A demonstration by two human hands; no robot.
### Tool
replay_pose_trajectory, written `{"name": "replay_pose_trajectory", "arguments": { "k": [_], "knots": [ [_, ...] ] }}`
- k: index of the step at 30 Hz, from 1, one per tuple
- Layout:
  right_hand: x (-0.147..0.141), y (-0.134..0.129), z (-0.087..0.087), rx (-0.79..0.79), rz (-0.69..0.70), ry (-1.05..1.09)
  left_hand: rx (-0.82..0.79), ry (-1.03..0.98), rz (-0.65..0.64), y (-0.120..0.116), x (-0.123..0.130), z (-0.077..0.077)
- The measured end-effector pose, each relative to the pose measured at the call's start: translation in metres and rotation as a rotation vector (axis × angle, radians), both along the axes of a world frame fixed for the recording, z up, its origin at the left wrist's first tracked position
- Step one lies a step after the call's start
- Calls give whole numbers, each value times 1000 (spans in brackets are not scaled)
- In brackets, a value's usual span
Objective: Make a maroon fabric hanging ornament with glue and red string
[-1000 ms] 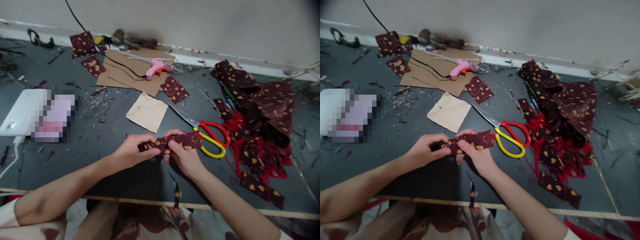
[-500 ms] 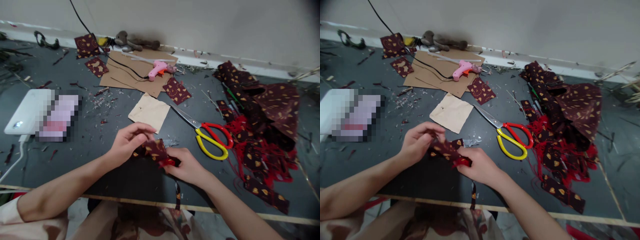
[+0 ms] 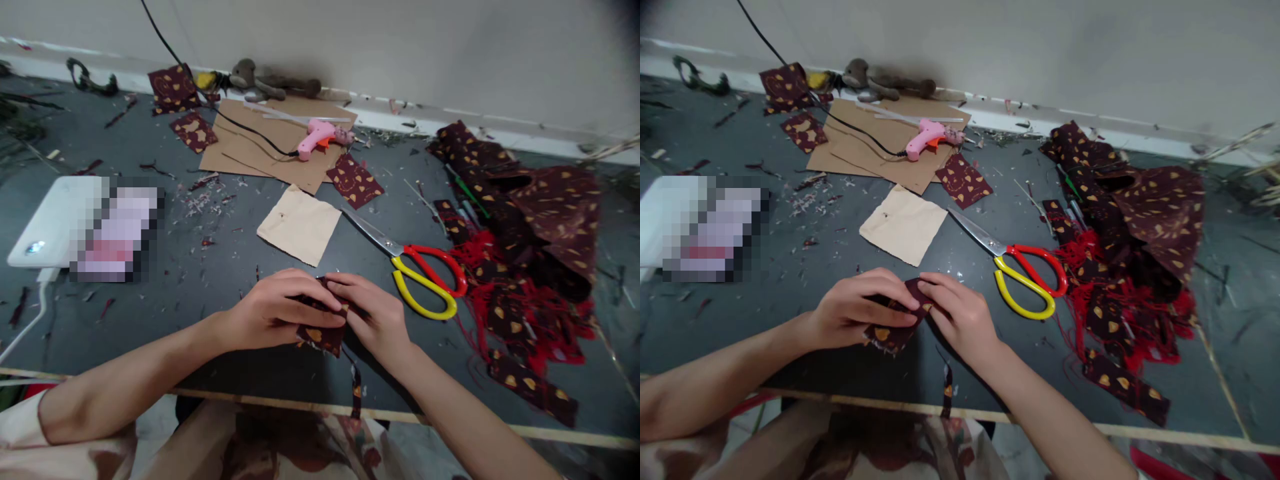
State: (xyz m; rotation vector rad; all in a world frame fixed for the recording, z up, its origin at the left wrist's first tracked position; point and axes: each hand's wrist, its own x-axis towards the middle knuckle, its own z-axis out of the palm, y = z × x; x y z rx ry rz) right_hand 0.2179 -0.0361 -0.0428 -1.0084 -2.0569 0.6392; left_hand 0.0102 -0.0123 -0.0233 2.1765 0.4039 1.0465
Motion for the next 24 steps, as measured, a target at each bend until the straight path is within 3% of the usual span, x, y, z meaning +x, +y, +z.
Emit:
{"name": "replay_pose_trajectory", "arguments": {
  "k": [15,20,24],
  "knots": [
    [-2,1,-3,-34,20,37,-16,-31,-35,0,-1,3],
    [-6,2,4,-139,24,41,-175,-99,-45,1,-6,2],
    [-7,2,9,-182,55,33,-433,-150,142,-1,-10,-3]
  ]
}}
